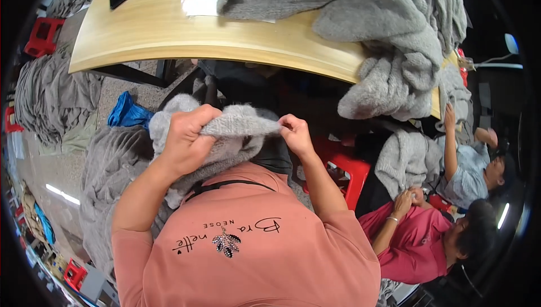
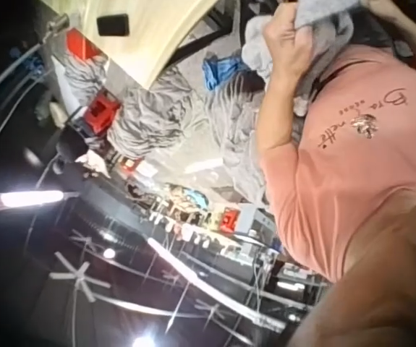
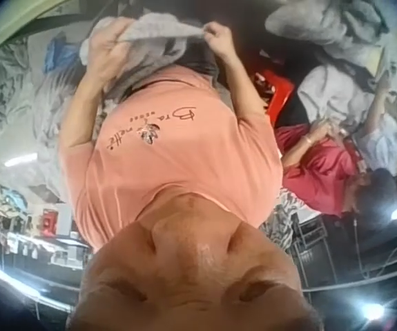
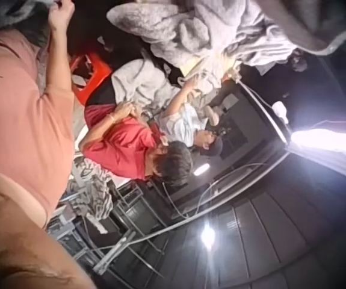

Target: Inspecting knitted garments for defects or loose threads on a factory floor.

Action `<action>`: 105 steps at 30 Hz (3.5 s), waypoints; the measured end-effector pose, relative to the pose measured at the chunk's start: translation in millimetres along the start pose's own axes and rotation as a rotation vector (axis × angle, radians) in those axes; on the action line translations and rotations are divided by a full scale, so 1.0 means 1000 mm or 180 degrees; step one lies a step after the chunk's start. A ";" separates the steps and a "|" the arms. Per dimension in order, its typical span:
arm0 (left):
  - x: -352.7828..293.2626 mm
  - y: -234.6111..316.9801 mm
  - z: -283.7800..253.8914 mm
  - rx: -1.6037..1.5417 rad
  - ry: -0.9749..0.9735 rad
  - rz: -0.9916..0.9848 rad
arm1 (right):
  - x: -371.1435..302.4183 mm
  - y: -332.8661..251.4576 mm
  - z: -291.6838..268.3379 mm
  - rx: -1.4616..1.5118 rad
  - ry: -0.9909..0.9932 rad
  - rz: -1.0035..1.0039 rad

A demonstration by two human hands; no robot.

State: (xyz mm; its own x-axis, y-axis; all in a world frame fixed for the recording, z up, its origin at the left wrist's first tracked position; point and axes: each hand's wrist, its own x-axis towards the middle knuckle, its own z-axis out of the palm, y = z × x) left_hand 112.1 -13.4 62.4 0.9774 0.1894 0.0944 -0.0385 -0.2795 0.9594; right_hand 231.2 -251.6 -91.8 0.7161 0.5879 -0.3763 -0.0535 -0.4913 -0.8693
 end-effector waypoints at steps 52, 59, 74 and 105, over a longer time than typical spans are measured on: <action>-0.042 -0.111 -0.016 0.0604 -0.0419 -0.1459 | 0.025 0.003 -0.002 -0.0793 0.0397 0.0047; -0.049 -0.121 -0.015 0.0147 0.0015 -0.1881 | 0.018 -0.013 0.005 -0.2824 0.0505 -0.0483; -0.032 -0.062 0.034 -0.0822 0.0146 -0.1324 | -0.005 -0.105 0.050 0.0450 -0.1017 -0.1283; -0.035 -0.050 0.041 -0.2059 0.0414 -0.2060 | -0.008 -0.110 0.044 0.1002 -0.1233 -0.0318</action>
State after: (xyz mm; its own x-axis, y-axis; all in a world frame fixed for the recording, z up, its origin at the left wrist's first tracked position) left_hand 88.4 -44.5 0.5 0.8193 0.2404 -0.5205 0.3602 0.4904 0.7935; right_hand 200.4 -173.5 -7.0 0.4208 0.8466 -0.3258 -0.2477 -0.2383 -0.9391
